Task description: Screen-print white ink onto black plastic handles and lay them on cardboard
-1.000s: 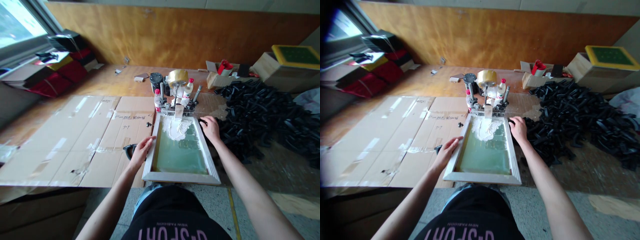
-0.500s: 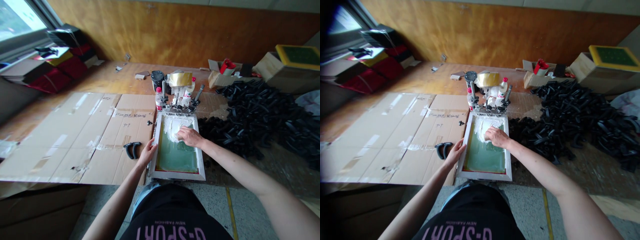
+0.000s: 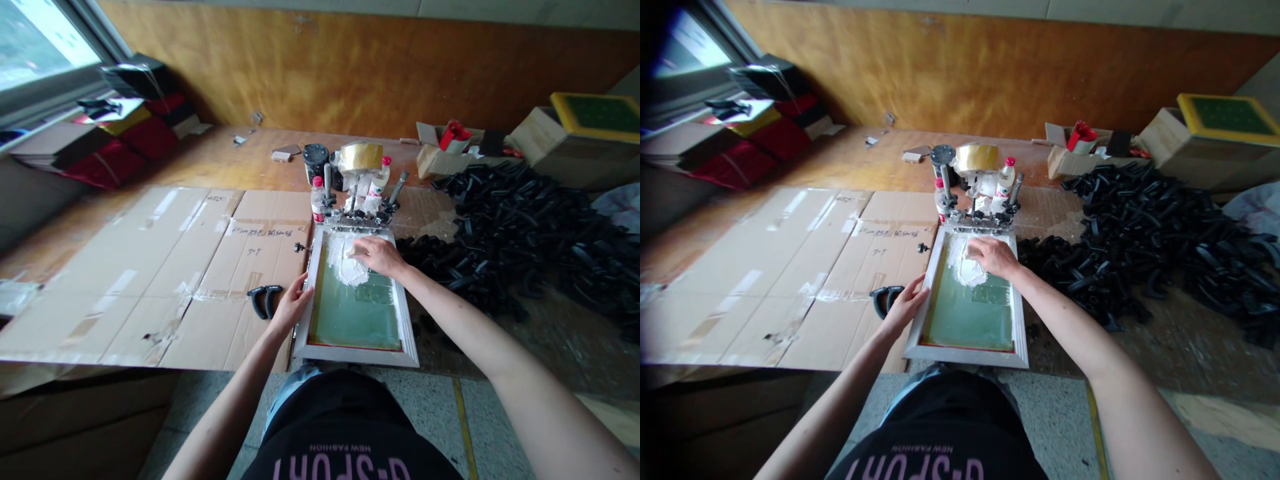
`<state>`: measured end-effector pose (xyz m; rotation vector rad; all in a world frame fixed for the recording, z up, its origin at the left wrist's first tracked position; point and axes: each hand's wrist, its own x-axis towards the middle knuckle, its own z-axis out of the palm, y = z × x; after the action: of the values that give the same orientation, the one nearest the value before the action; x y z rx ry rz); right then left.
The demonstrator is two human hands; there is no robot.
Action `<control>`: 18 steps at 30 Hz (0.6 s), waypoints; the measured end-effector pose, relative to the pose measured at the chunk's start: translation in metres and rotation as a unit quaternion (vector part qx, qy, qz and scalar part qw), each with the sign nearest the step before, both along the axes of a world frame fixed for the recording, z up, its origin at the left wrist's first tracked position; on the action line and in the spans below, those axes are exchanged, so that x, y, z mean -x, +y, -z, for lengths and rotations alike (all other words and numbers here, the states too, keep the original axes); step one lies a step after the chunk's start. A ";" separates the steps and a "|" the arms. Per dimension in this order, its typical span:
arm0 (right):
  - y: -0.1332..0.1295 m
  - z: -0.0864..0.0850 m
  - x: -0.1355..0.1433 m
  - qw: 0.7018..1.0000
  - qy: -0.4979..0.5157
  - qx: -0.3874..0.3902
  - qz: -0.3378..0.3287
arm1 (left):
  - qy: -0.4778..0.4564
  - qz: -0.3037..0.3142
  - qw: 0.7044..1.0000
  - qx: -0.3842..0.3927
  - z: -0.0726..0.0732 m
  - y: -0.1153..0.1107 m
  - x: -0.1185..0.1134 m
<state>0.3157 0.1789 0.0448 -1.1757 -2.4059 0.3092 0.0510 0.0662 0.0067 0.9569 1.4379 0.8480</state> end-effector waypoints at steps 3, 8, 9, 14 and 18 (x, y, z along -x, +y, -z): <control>0.039 -0.017 -0.007 0.995 0.001 0.004 0.101 | 0.000 -0.004 0.999 -0.035 -0.026 0.000 0.003; 0.052 -0.013 -0.068 0.957 0.051 -0.010 0.287 | -0.072 -0.049 0.988 -0.128 -0.079 0.022 -0.006; 0.044 -0.006 -0.079 0.951 0.058 -0.004 0.304 | -0.099 -0.059 0.981 -0.158 -0.088 0.031 -0.010; -0.006 0.045 -0.077 0.979 0.025 0.047 0.194 | -0.156 -0.100 0.951 -0.248 -0.115 0.071 -0.031; -0.031 0.060 -0.035 0.992 -0.047 0.054 0.106 | -0.179 -0.151 0.953 -0.191 -0.092 0.057 -0.051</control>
<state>0.3507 0.1483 -0.0154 -1.5128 -2.3399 0.3271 0.1015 0.1230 0.0990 0.8158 1.1361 1.4892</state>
